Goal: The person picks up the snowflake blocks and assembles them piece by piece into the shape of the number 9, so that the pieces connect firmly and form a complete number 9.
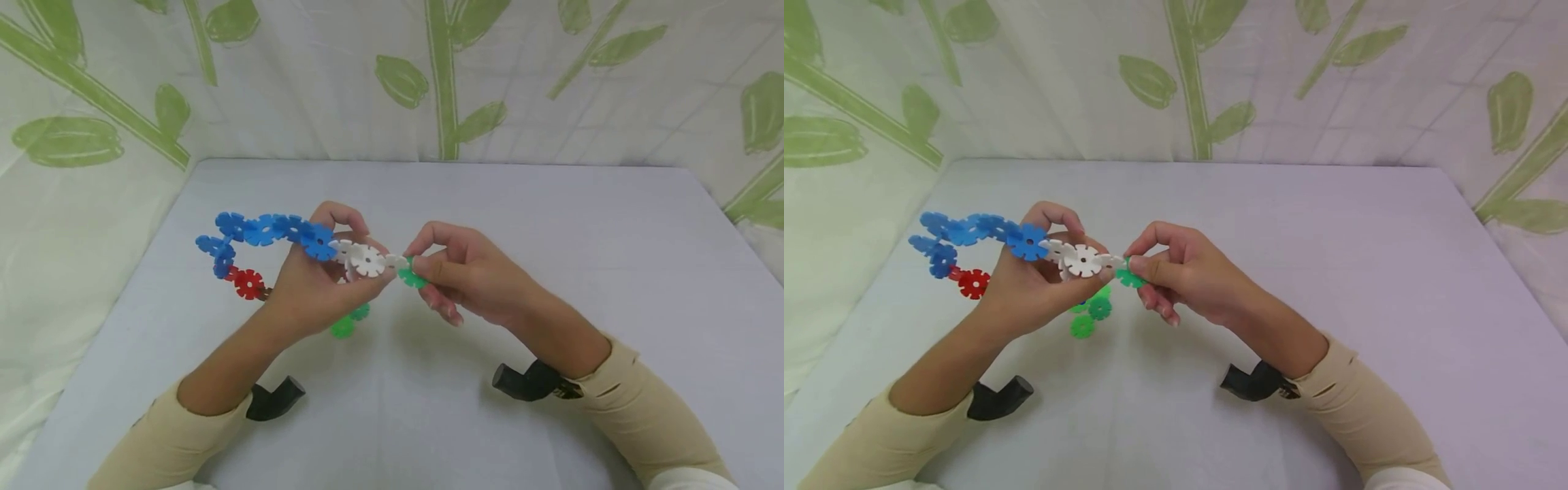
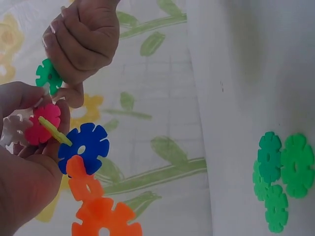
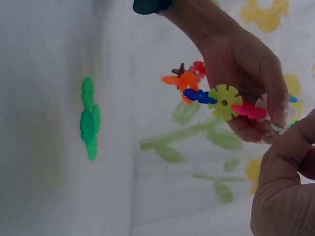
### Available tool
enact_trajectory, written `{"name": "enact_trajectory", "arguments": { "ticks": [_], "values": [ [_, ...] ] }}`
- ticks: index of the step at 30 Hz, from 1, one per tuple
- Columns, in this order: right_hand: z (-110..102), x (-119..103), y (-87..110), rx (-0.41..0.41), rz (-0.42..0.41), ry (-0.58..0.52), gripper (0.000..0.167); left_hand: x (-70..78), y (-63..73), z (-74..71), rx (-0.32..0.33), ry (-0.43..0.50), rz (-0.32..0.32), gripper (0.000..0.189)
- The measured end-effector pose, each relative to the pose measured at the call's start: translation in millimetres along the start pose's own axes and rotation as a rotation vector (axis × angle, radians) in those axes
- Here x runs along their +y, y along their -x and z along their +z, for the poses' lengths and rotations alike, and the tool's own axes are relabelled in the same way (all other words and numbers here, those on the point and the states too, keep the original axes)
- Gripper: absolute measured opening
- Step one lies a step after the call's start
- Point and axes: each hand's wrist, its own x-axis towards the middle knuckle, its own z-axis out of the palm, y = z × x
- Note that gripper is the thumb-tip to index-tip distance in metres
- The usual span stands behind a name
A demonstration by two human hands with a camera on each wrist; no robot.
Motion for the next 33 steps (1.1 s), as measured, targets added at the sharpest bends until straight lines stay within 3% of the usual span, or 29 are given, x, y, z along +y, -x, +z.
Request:
{"name": "enact_trajectory", "arguments": {
  "ticks": [7, 14, 21, 26, 29, 31, 33],
  "values": [
    [5, 0, 0.1, 0.010, 0.026, -0.057, 0.017, 1.2, -0.2, -2.1, 0.017, -0.001, 0.004, 0.048],
    [6, 1, -0.4, 0.009, 0.051, -0.077, 0.015, 0.5, -1.5, -4.8, -0.041, 0.032, 0.025, 0.048],
    [19, 3, -2.4, 0.079, 0.018, -0.062, 0.022, 7.4, -2.7, -11.8, -0.160, 0.041, 0.006, 0.055],
    [20, 6, -4.9, 0.095, -0.023, -0.060, 0.022, 10.5, -2.8, -12.1, -0.139, 0.055, -0.024, 0.048],
    [10, 15, -10.6, 0.060, -0.050, 0.062, 0.021, 10.6, -3.3, -11.9, -0.089, 0.029, -0.014, 0.041],
    [1, 23, -15.1, 0.028, -0.045, 0.307, 0.017, 10.5, -3.4, -12.3, -0.081, 0.051, -0.004, 0.040],
    [-7, 32, -20.7, -0.001, -0.025, 0.637, 0.010, 10.4, -3.4, -12.4, -0.093, 0.093, 0.007, 0.039]
  ]
}}
